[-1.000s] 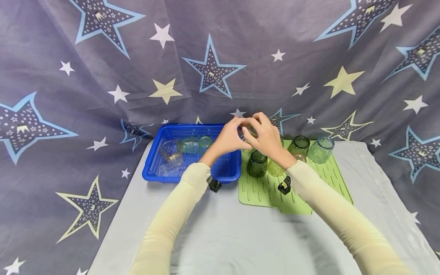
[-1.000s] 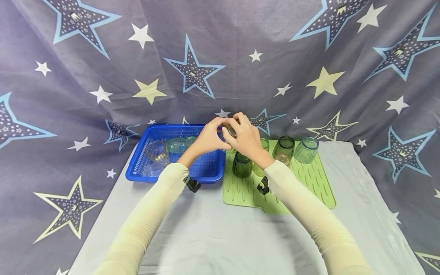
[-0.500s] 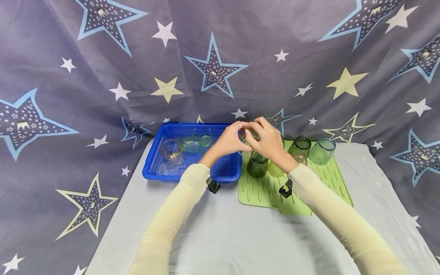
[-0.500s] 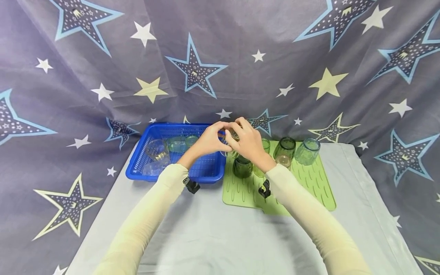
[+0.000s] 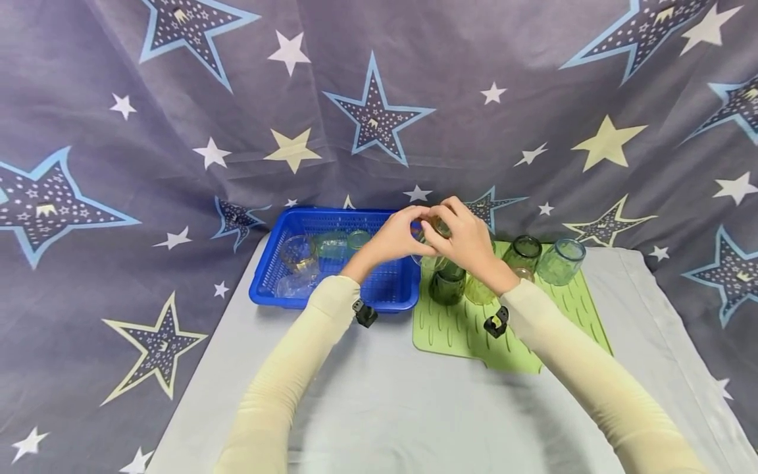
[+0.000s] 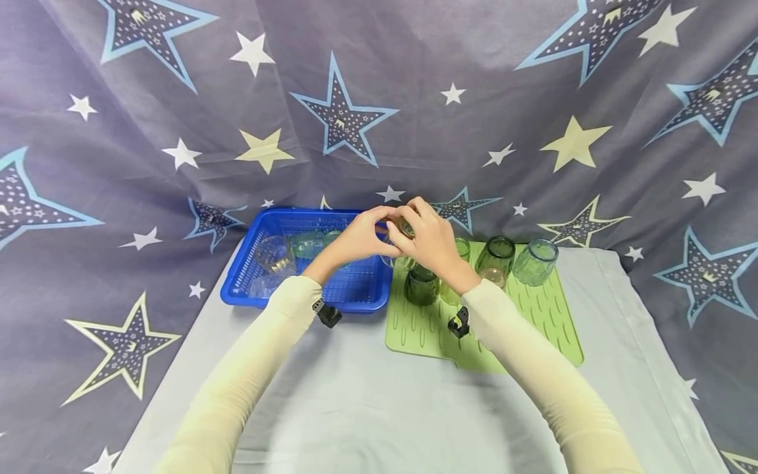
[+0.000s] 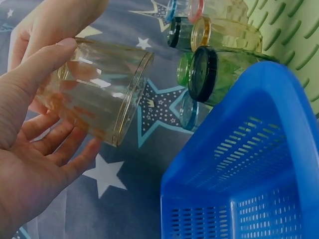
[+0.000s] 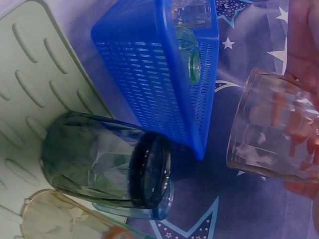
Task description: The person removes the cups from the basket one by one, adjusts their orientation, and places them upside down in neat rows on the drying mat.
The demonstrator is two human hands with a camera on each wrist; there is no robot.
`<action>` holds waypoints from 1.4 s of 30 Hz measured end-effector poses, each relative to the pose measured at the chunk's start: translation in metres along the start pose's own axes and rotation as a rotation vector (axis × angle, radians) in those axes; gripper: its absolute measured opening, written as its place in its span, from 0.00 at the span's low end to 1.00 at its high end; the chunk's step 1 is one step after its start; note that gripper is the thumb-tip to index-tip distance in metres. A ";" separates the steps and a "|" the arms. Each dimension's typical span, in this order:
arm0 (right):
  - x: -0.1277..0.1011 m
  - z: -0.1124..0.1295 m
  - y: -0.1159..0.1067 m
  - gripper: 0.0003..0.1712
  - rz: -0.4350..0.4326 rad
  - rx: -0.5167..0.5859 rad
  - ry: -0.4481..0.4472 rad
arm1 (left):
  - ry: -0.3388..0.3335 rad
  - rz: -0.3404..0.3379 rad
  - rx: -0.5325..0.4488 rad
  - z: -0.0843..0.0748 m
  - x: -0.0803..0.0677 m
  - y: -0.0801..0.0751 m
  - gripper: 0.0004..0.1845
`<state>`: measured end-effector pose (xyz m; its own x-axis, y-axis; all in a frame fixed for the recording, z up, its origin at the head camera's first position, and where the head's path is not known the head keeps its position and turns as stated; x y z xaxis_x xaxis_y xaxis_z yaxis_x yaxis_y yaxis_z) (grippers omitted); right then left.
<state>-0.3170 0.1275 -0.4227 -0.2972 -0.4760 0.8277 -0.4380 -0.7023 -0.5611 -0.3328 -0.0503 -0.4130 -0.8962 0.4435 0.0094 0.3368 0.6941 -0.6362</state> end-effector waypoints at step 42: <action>-0.042 -0.068 -0.118 0.11 0.102 -0.202 0.217 | -0.932 -0.009 0.247 0.124 -0.044 -0.120 0.51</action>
Point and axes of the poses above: each hand's wrist, its own x-axis towards the middle knuckle, its own y-axis out of the palm, z = x × y, the point moved 1 cm from there along x, towards the middle knuckle, and after that the axes turned 14 degrees about -y, right-handed, at the moved point
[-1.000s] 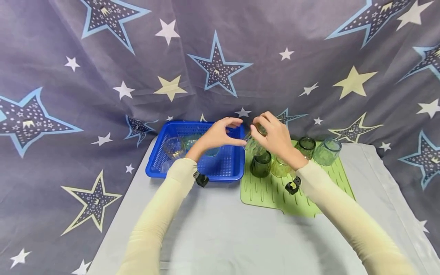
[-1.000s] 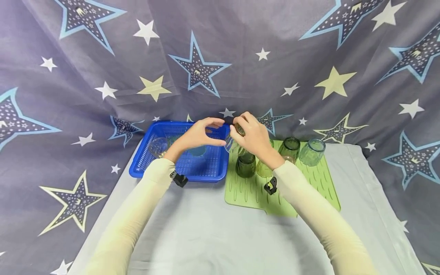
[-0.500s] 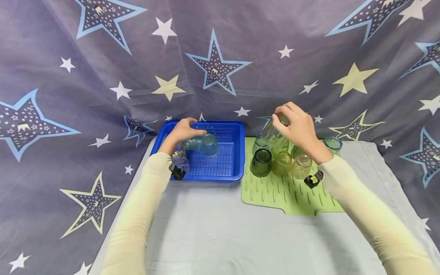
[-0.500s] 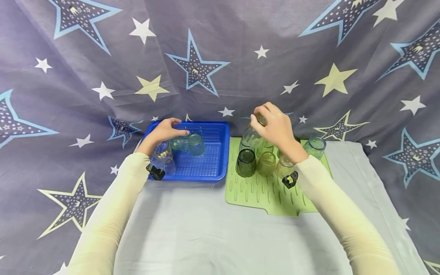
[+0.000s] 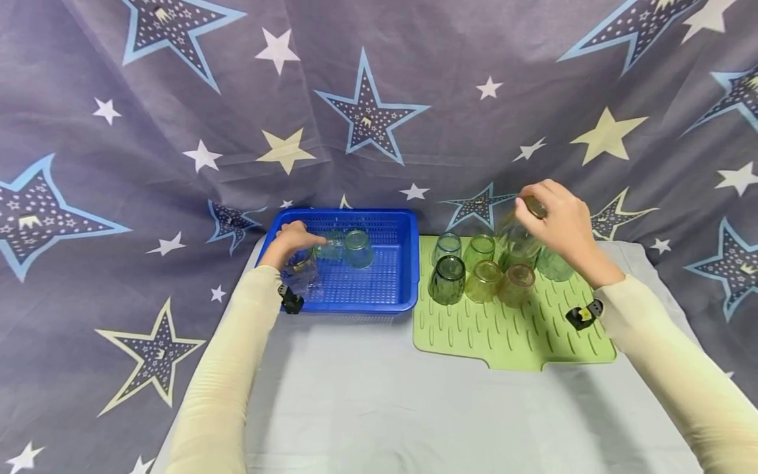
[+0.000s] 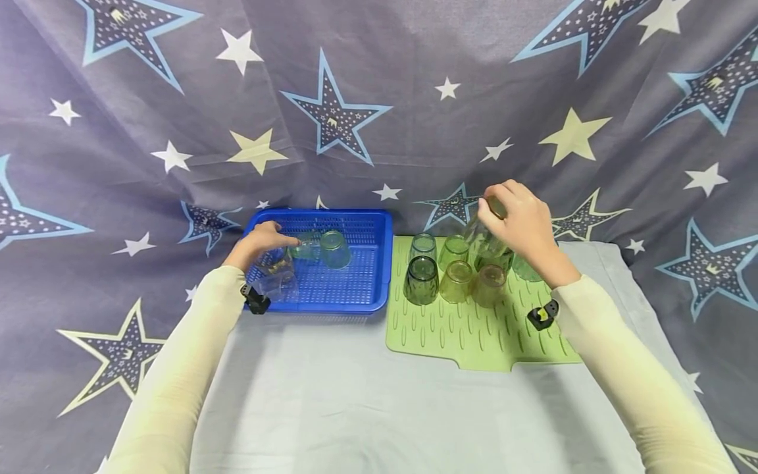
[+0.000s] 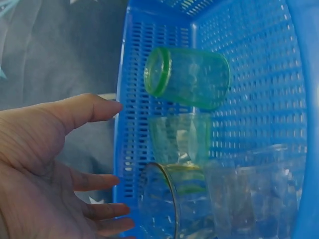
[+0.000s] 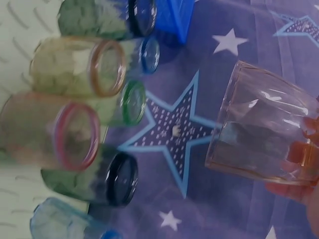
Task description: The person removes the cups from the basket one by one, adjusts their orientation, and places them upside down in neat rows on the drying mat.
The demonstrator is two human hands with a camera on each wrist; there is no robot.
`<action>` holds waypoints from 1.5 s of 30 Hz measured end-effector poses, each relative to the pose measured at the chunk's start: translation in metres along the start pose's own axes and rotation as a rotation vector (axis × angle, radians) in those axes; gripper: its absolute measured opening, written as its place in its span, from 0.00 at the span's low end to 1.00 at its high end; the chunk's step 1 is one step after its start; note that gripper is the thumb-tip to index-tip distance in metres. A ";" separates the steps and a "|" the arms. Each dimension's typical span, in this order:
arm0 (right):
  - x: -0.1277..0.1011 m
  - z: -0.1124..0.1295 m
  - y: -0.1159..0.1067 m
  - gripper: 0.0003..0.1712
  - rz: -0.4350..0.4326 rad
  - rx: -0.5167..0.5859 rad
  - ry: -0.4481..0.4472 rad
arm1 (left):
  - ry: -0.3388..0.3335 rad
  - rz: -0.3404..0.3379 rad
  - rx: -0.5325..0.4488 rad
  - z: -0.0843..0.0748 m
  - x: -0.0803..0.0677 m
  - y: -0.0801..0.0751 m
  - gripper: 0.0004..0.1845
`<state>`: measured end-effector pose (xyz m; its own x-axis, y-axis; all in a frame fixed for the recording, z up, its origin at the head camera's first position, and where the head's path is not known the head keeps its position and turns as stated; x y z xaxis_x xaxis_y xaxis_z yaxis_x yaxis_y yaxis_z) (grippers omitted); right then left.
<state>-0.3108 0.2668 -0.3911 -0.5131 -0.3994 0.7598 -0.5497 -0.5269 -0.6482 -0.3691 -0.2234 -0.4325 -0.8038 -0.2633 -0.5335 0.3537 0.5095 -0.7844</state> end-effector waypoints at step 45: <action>-0.113 -0.055 -0.001 0.12 0.018 -0.136 0.076 | -0.069 -0.091 0.031 0.024 0.016 0.008 0.38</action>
Point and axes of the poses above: each hand's wrist, its own x-axis towards the middle knuckle, its own y-axis out of the palm, z = x × y, the point moved 1 cm from there along x, towards the middle knuckle, and after that the axes turned 14 degrees about -y, right-handed, at the moved point
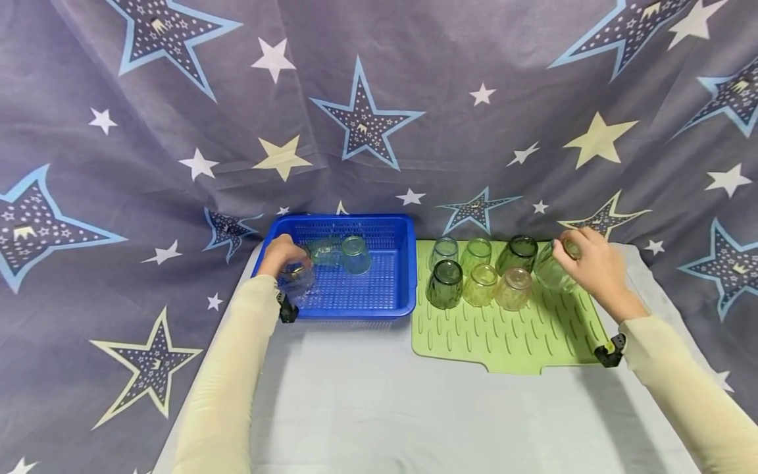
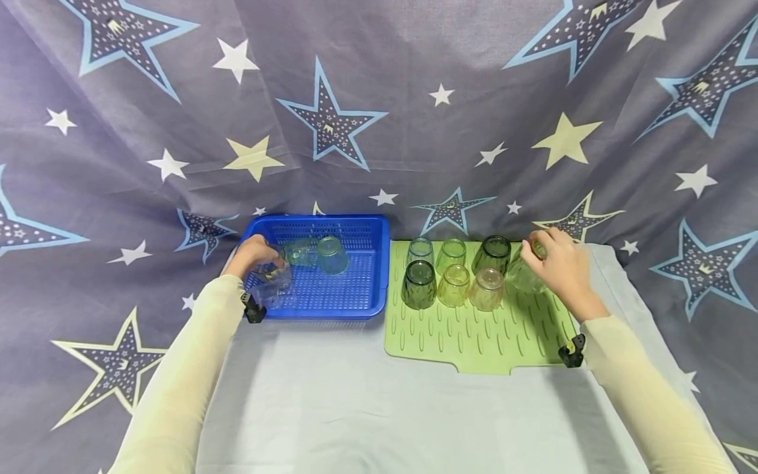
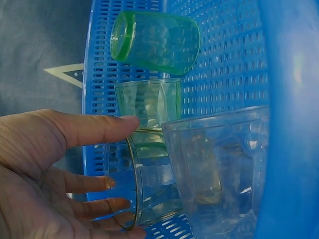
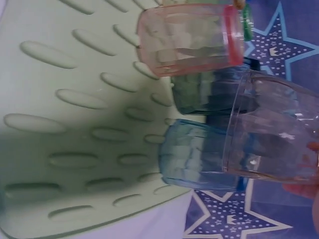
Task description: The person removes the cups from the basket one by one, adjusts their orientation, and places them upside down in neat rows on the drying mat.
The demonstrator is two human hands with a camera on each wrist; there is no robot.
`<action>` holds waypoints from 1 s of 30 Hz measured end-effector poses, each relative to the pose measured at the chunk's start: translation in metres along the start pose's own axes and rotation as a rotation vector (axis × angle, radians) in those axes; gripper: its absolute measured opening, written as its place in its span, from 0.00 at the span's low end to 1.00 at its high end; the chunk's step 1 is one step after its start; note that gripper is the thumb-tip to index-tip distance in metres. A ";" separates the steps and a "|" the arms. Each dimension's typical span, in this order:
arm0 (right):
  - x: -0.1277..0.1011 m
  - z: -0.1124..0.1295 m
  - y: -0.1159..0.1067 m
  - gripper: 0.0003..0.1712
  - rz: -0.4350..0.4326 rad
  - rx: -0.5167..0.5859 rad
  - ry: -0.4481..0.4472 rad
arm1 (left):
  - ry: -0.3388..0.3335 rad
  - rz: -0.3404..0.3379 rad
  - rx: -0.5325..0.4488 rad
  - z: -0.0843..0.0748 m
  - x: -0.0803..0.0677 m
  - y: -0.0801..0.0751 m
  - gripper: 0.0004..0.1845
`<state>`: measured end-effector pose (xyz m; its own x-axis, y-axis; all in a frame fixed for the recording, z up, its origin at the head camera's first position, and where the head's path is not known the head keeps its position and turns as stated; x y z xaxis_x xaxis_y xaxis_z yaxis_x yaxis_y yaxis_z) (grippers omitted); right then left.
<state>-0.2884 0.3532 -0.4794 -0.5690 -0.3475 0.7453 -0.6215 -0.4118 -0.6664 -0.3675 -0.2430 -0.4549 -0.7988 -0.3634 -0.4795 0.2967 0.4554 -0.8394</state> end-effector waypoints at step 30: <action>-0.032 0.001 0.036 0.17 -0.001 -0.047 -0.091 | 0.018 -0.048 -0.019 0.001 0.000 0.001 0.40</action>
Point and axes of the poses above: each hand's wrist, its own x-axis towards the middle knuckle, its own y-axis out of the palm, z = x × y, the point moved 1 cm from there along x, towards the middle knuckle, and after that the axes turned 14 degrees about -y, right-handed, at the moved point
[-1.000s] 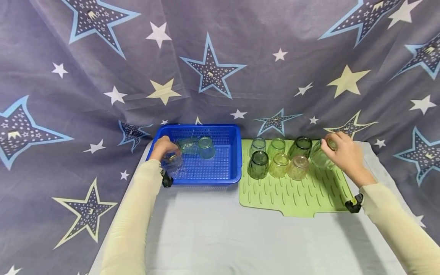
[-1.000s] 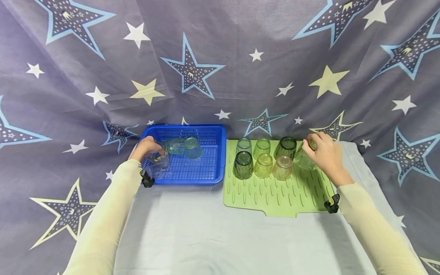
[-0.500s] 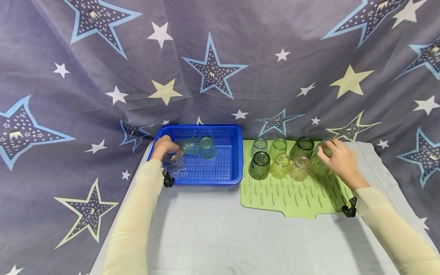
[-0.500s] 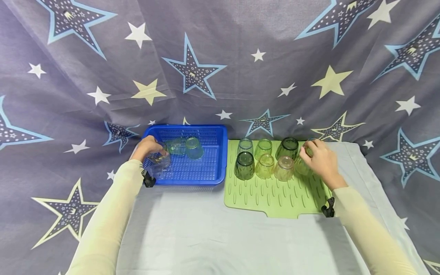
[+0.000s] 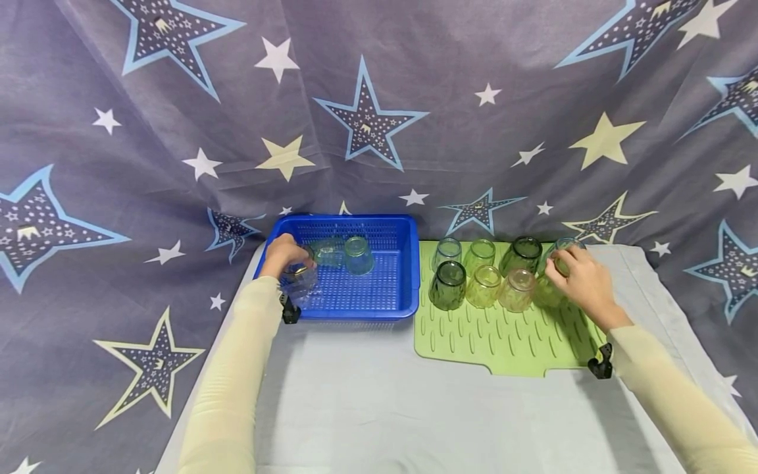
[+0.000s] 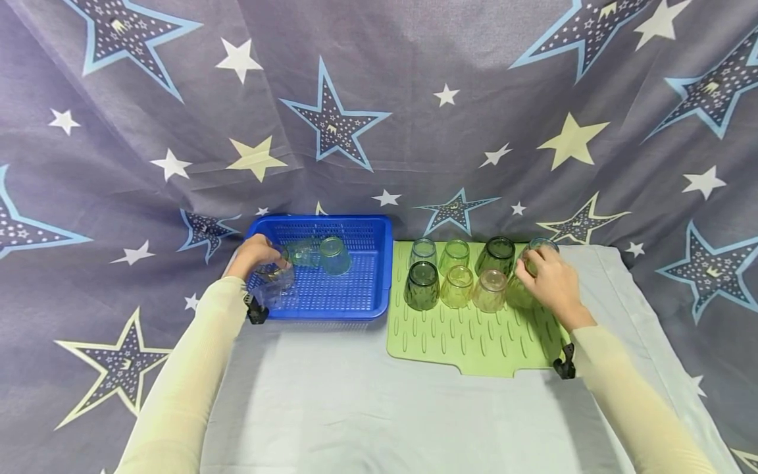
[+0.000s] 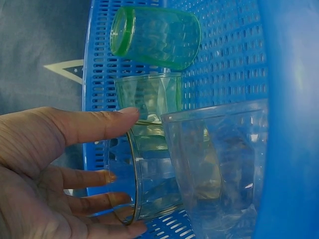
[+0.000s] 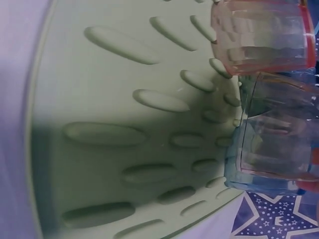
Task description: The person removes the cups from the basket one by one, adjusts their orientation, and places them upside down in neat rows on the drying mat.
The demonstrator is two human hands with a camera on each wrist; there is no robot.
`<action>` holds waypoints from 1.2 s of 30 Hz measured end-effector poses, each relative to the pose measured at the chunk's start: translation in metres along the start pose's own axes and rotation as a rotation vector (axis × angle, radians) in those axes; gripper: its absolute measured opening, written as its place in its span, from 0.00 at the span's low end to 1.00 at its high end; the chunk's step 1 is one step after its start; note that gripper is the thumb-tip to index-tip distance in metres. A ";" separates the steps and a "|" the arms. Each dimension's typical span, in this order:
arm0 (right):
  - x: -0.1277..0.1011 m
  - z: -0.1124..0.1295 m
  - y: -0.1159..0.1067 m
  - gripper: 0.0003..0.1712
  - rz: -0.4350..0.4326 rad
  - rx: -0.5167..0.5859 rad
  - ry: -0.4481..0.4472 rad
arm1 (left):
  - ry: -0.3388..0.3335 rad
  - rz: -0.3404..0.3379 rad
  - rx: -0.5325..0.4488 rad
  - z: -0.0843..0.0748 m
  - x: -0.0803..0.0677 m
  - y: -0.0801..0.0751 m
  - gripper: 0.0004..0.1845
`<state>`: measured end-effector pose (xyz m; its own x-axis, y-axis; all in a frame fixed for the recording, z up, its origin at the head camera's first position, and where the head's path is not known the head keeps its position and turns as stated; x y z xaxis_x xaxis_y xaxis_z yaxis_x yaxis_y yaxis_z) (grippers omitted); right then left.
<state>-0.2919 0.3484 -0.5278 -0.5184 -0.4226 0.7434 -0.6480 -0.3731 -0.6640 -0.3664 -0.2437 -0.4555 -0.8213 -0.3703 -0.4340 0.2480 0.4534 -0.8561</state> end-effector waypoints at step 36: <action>-0.027 0.007 0.017 0.11 0.134 0.038 0.048 | -0.002 -0.006 0.009 0.001 0.003 0.001 0.31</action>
<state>-0.2850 0.3477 -0.5593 -0.6256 -0.4311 0.6502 -0.5499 -0.3475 -0.7595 -0.3683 -0.2459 -0.4579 -0.8216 -0.3746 -0.4297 0.2477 0.4442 -0.8610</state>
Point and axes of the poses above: each hand's wrist, its own x-axis towards the middle knuckle, its own y-axis out of the palm, z = x × y, the point moved 1 cm from there along x, towards the middle knuckle, and after that the axes turned 14 degrees about -y, right-handed, at the moved point
